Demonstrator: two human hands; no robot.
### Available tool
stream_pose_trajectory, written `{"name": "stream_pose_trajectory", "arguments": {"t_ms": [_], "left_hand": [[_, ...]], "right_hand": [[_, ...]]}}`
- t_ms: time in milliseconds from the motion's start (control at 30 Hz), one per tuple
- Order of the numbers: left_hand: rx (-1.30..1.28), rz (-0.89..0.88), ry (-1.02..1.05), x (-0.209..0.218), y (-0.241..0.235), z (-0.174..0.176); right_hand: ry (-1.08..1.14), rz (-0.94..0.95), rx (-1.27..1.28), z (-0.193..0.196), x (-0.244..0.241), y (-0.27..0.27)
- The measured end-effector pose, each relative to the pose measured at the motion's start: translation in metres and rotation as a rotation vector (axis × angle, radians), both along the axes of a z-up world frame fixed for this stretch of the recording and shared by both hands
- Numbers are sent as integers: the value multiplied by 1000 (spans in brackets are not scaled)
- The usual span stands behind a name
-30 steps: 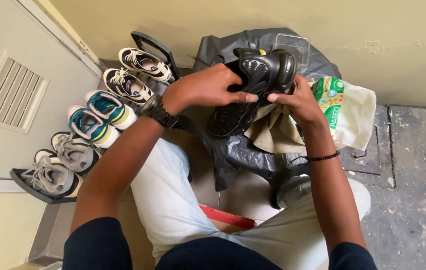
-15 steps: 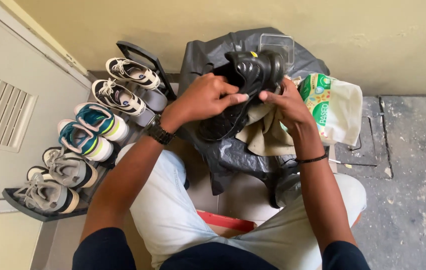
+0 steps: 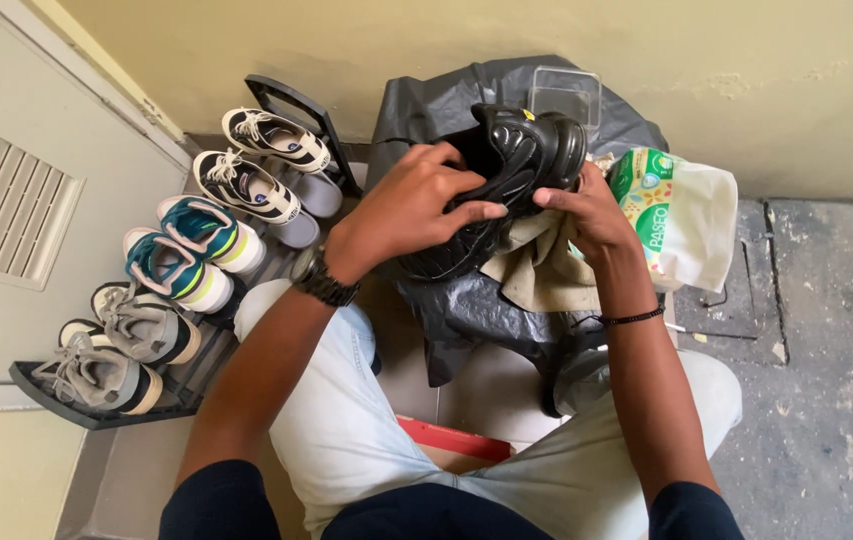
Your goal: The person wipes the exterior of a black sneaker with a cloth, focusing on the toe box, sides, and heel. The person rotates the shoe to access different areas and continues wiping until the end of the clip.
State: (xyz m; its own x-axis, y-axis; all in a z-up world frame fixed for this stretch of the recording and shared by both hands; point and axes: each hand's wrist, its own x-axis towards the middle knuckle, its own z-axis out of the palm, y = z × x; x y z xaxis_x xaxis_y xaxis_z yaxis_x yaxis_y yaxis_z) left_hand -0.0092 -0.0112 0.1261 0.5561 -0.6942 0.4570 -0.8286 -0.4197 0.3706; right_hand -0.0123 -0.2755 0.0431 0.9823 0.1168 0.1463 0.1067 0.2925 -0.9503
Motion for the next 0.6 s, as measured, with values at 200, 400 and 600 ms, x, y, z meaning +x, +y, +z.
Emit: {"name": "stream_pose_trajectory", "arguments": {"t_ms": [200,400,600], "left_hand": [[50,64,-36,26,-9,-24],[-188,279,156,14,1,-3],[-296,331,443,33,10,-55]], "right_hand": [[24,-70,-42,6,-2,6],[107,-56,-32,32,-3,-11],[81,-187,141,4,0,-24]]}}
